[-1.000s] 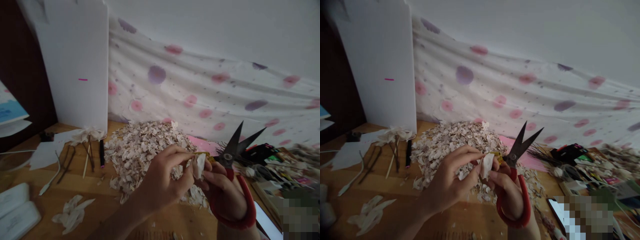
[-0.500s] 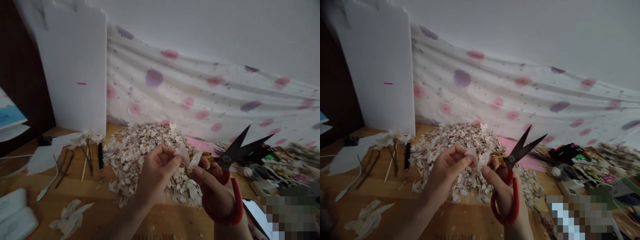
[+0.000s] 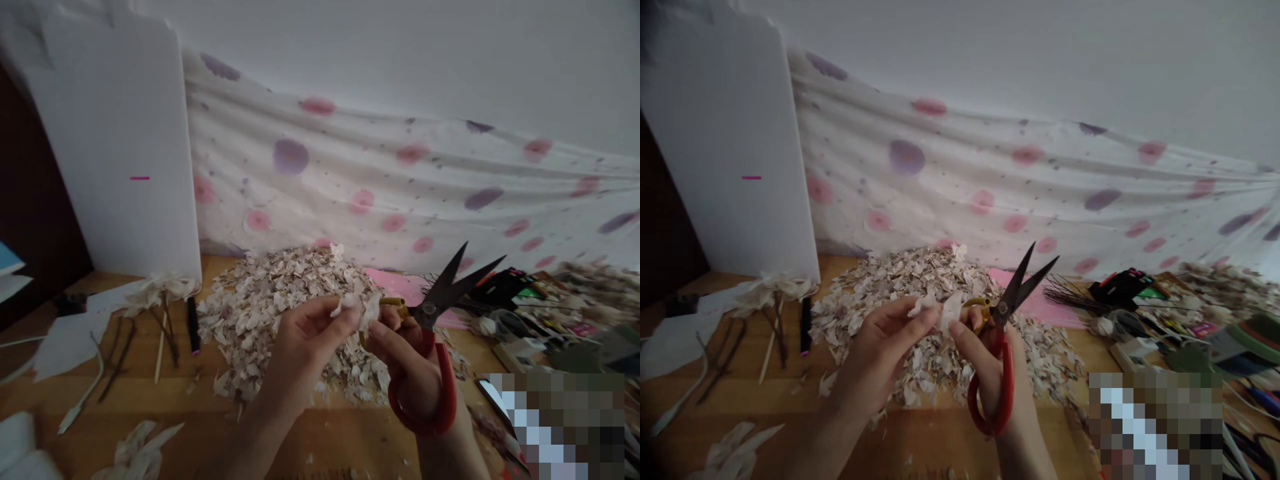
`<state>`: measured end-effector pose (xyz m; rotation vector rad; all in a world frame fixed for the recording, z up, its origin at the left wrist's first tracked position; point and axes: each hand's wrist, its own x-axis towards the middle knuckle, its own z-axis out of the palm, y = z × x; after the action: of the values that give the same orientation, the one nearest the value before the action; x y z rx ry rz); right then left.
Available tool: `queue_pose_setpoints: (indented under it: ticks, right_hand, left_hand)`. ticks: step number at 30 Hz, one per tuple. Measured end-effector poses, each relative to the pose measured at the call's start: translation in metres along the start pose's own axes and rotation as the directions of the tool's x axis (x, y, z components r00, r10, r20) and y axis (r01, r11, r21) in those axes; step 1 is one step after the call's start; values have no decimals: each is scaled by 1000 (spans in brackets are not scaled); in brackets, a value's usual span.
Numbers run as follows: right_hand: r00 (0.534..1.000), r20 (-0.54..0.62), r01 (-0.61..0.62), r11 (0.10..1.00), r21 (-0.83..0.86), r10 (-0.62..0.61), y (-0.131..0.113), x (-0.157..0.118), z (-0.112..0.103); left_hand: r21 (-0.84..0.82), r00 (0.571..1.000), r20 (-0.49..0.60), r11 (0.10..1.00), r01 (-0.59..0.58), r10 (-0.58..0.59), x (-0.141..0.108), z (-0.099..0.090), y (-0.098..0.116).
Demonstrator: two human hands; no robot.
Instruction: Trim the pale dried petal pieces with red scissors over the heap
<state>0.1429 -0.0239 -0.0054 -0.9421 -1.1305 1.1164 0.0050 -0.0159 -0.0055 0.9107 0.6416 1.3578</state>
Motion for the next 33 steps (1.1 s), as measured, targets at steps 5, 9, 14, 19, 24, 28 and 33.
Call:
queue_pose_setpoints:
  ticks: [5,9,14,19,24,28,33]
  right_hand:
    - [1000,-13,22,999,-34,-23,1,-2,-1]
    - [997,-10,72,993,-95,-73,4,0,-3]
    - [975,157,175,979,-107,-157,17,0,-1]
    - [948,299,222,905,-363,-112,34,-25,6]
    - [935,347,292,718,-632,-75,58,-40,18]
    - [927,376,308,578,-756,-2,81,-33,30]
    - [922,384,338,585,-737,-48,74,-30,34]
  left_hand:
    - [125,998,-61,992,1,7,1,-2,0]
    - [195,984,-129,976,-97,123,4,-5,3]
    - [301,889,-276,911,-281,365,7,-15,11]
    - [531,636,-355,708,-465,685,8,-27,19]
    - [707,499,-292,536,-462,816,7,-37,20]
    - [711,542,-280,550,-438,793,4,-36,17]
    - [686,600,-245,574,-448,762,0,-28,14]
